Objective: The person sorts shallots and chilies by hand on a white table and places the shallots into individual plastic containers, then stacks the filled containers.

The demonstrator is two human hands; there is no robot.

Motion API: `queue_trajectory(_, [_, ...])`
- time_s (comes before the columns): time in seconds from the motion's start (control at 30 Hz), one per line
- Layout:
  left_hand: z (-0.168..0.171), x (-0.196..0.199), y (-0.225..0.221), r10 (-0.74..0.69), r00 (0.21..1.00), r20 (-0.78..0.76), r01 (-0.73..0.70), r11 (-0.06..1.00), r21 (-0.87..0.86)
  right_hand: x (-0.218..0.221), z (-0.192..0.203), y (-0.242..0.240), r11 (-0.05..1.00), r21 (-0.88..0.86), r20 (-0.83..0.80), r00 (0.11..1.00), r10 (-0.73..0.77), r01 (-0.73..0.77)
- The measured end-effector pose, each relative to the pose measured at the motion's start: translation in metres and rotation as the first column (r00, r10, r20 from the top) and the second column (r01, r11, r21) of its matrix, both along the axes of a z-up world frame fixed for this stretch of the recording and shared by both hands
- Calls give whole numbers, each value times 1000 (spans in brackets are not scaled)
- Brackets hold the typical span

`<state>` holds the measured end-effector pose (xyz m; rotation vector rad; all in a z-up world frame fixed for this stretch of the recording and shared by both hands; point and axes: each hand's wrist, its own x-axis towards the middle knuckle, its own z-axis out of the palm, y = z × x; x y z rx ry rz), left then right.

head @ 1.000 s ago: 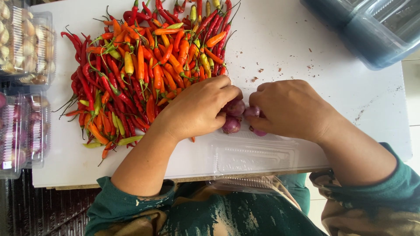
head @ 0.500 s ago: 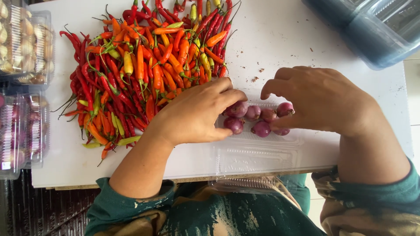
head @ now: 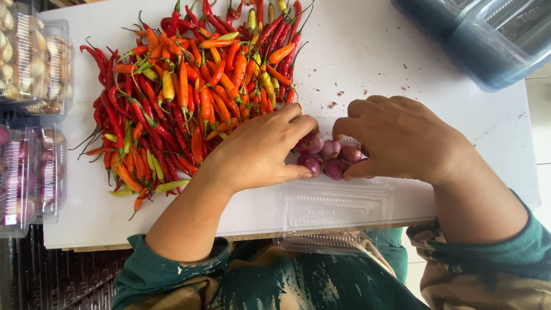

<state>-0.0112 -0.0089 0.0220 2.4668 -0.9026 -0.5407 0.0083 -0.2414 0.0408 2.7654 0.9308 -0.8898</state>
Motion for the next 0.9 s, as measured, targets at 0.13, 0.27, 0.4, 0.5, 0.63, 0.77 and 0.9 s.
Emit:
queue_trajectory(0.13, [-7,1,0,3,1000,-17,-3,1000,-9,1,0,-2,1000,14,-13,1000,9,-9])
queue_trajectory(0.27, [-11,2,-1,-3,1000,-6,3,999,-38,-1,1,2,1000,-10,-2,1000,-11,11])
queue_trajectory(0.4, [-6,3,1,7,1000,3,-7,1000,-6,5,10,-3,996,23,-43,996,-82,83])
queue_trajectory(0.5, [3,4,5,-8,996,84,14,997,-71,11,9,-17,977,136,65,983,-171,161])
queue_trajectory(0.63, [-3,-7,0,-232,964,128,252,953,-166,20,-5,-24,971,179,188,963,-195,161])
queue_trajectory(0.77, [-10,-19,-14,-352,926,135,372,912,-173,26,-16,-23,975,81,70,974,-214,208])
queue_trajectory(0.9, [-12,-21,-17,-359,922,146,382,906,-180,28,-12,-18,975,61,-49,976,-210,213])
